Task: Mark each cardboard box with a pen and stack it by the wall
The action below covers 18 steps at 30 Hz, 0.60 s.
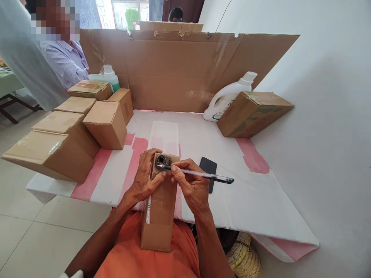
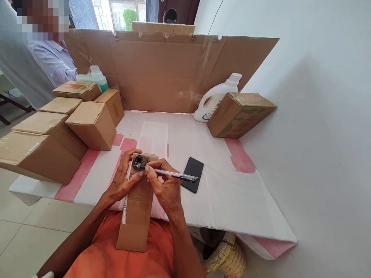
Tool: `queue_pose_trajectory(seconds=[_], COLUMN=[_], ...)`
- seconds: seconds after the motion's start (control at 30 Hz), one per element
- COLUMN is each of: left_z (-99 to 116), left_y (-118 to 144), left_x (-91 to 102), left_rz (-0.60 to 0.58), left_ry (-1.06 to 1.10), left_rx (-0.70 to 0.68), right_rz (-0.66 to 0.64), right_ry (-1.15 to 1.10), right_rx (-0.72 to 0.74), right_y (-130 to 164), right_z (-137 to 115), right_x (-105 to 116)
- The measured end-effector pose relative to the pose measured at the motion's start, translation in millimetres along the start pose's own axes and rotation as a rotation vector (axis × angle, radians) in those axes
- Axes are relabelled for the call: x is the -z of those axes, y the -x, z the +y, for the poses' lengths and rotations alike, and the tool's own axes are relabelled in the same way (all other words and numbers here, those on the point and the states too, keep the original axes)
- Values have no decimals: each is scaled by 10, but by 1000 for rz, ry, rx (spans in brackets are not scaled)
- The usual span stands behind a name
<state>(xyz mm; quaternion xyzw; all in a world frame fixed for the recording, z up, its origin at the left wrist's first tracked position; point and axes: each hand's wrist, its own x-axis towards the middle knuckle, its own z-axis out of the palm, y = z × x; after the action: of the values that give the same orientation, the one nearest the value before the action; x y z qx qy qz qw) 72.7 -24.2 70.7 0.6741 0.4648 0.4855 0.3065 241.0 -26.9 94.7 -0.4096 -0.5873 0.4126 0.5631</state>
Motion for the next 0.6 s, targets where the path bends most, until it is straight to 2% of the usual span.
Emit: queue_pose_trajectory(seconds=[0.17,0.4,0.5,0.6], left_z=[-30,-41,-26,-21], left_y=[-1,-2,-8,-2], left_x=[1,-1,-1,13], left_rz=[-4,-3,-4,-9], left_ry=[8,-10,-18,-20], left_rx=[-3,4,7,24], right_rz=[-18,99,125,250], right_ry=[15,29,29,22], right_rx=[16,-10,14,65], right_y=[-11,-32,-170,-461], right_z=[4,-47,-67,30], right_x=[48,153,157,192])
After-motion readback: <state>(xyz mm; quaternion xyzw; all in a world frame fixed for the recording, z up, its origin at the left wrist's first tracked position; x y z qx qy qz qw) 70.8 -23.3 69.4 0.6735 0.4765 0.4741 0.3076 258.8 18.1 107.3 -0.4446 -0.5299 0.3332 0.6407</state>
